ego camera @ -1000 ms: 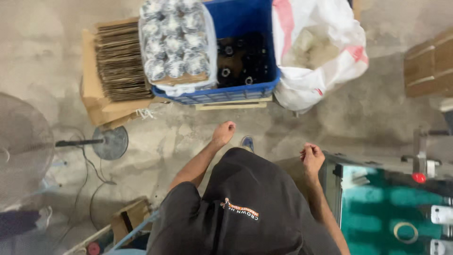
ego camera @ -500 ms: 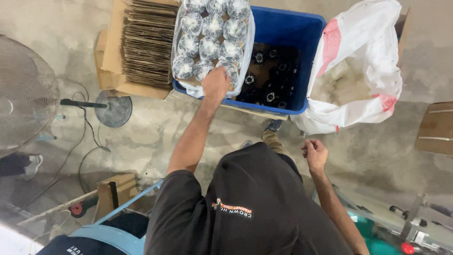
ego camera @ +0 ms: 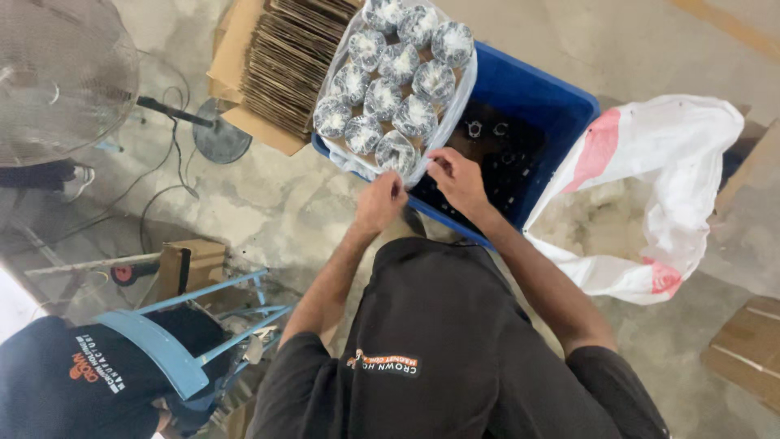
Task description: The person works at a multi-spindle winding machine, fitting small black-and-orange rotor-like components into the machine stations and manipulating them by hand. They then unwrap round bubble-wrapped components from a cardboard box and place them into a blue plastic bin, before returning to the machine and using a hand tool on a machine station.
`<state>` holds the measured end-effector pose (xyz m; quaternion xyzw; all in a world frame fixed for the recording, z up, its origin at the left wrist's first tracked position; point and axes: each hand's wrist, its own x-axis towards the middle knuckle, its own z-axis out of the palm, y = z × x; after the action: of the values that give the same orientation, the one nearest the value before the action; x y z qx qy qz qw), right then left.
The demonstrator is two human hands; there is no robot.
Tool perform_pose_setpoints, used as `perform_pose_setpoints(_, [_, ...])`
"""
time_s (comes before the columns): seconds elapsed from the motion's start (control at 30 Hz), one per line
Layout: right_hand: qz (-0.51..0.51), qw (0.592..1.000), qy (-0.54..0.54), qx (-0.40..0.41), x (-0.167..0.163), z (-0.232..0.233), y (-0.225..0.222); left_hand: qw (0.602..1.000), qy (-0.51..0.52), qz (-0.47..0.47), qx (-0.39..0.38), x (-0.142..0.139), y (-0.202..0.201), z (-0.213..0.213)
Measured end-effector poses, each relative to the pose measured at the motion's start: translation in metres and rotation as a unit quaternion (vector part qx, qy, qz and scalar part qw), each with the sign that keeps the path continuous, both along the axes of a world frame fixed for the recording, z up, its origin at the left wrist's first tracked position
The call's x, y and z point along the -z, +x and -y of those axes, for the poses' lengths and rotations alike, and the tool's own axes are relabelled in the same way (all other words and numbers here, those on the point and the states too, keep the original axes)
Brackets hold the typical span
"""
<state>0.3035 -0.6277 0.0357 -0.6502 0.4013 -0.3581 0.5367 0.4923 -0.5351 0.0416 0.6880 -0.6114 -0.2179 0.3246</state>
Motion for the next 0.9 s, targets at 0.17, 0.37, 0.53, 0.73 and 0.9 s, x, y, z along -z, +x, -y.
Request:
perform_pose_setpoints(0.17, [-0.136, 0.952, -0.220, -0.162, -0.019, 0.074, 0.076, 0.993, 0.064, -0.048, -0.081, 0.024, -0.010, -0.011])
perform_pose_setpoints(0.37, [-0.234, 0.915, -0.180, -0.275, -0.008, 0.105, 0.102, 0.991, 0.070, -0.064, -0.098, 0.040, -0.006, -0.004])
perform_pose_setpoints(0.53, [-0.129, 0.962, 0.040, -0.237, -0.005, 0.069, 0.028, 0.990, 0.104, -0.085, -0.050, 0.022, 0.002, -0.011])
perform_pose_setpoints(0.73, [-0.114, 0.980, 0.132, -0.095, 0.054, 0.010, -0.045, 0.990, 0.083, -0.056, -0.103, -0.009, 0.009, 0.044])
perform_pose_setpoints(0.9, [0.007, 0.974, 0.224, 0.029, 0.099, 0.018, -0.074, 0.985, 0.047, 0.152, -0.060, -0.004, 0.008, 0.124])
